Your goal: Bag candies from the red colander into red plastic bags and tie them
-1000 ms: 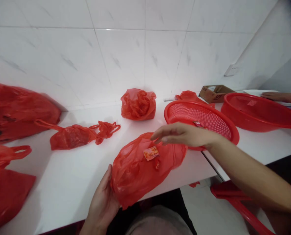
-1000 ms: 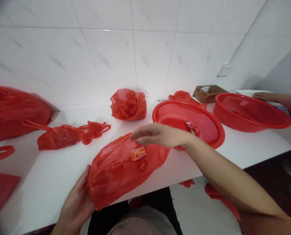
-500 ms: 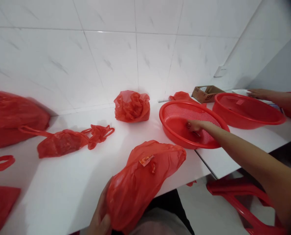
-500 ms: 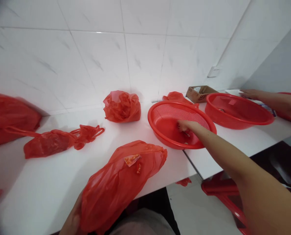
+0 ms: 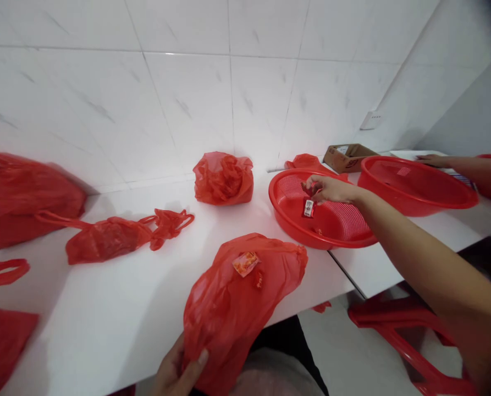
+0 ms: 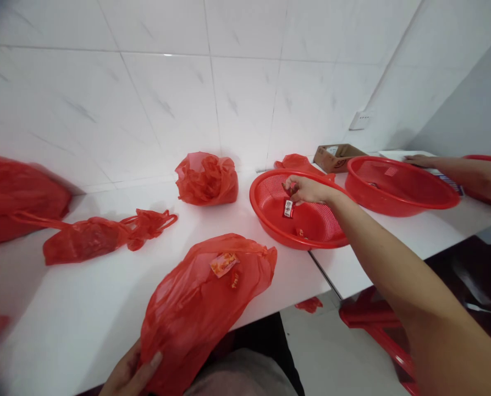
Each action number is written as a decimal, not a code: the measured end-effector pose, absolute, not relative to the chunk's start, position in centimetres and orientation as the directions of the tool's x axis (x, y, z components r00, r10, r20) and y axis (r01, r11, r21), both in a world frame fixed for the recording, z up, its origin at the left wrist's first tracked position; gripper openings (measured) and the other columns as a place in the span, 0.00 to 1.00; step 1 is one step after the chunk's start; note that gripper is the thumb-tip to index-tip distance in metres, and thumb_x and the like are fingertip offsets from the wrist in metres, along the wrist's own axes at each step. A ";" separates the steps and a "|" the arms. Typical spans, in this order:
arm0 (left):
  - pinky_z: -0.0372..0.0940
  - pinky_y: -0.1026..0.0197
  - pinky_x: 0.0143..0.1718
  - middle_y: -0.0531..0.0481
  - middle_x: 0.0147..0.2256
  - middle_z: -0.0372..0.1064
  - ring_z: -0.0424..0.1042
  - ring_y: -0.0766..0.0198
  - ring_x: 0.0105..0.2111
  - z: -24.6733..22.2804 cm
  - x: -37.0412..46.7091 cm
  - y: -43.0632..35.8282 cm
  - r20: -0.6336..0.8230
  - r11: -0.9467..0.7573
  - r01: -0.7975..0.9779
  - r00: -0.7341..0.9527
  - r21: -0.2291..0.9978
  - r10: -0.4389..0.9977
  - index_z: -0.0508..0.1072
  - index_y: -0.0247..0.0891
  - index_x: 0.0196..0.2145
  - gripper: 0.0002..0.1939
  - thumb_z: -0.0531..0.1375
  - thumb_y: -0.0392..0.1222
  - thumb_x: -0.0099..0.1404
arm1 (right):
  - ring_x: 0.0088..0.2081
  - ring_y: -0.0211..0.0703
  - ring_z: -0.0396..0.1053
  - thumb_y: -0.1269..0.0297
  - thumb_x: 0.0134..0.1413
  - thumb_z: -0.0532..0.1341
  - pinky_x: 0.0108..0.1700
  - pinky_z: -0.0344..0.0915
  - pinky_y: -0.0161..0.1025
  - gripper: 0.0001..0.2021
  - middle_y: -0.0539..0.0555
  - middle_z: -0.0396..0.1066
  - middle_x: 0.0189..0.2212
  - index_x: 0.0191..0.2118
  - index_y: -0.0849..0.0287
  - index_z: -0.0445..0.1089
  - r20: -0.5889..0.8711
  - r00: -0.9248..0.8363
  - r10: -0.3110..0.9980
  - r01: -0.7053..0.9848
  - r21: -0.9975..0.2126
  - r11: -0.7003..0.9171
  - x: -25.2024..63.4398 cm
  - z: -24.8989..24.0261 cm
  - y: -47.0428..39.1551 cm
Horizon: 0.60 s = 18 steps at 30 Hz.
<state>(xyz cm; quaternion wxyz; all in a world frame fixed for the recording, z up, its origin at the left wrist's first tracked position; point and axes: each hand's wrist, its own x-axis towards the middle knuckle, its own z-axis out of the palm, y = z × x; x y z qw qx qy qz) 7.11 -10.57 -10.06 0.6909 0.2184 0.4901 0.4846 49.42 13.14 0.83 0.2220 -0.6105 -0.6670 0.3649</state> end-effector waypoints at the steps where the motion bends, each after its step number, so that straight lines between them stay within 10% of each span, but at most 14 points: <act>1: 0.64 0.50 0.57 0.42 0.51 0.75 0.65 0.45 0.58 -9.6 7.4 -10.2 -0.481 0.437 -0.471 0.031 0.766 0.876 0.76 0.42 0.52 0.25 0.70 0.39 0.55 | 0.29 0.36 0.64 0.71 0.39 0.65 0.31 0.64 0.34 0.15 0.49 0.66 0.30 0.34 0.55 0.60 -0.078 -0.151 0.986 0.621 -0.783 0.033 48.7 1.9 12.6; 6: 0.71 0.53 0.50 0.42 0.46 0.78 0.74 0.46 0.50 -7.0 8.8 -7.8 -0.479 0.397 -0.597 0.024 0.697 0.877 0.77 0.39 0.49 0.23 0.70 0.42 0.55 | 0.36 0.40 0.68 0.63 0.48 0.65 0.37 0.67 0.38 0.14 0.50 0.68 0.37 0.38 0.52 0.59 0.235 -0.263 0.936 0.440 -0.833 0.334 41.6 6.1 7.1; 18: 0.72 0.58 0.49 0.42 0.47 0.77 0.76 0.54 0.48 -6.0 8.8 -5.5 -0.514 0.428 -0.670 0.080 0.607 0.854 0.74 0.35 0.53 0.17 0.59 0.38 0.67 | 0.48 0.44 0.68 0.71 0.56 0.52 0.50 0.68 0.44 0.11 0.50 0.67 0.44 0.41 0.46 0.61 0.144 -0.731 0.667 0.399 -0.703 0.589 29.2 -2.0 1.3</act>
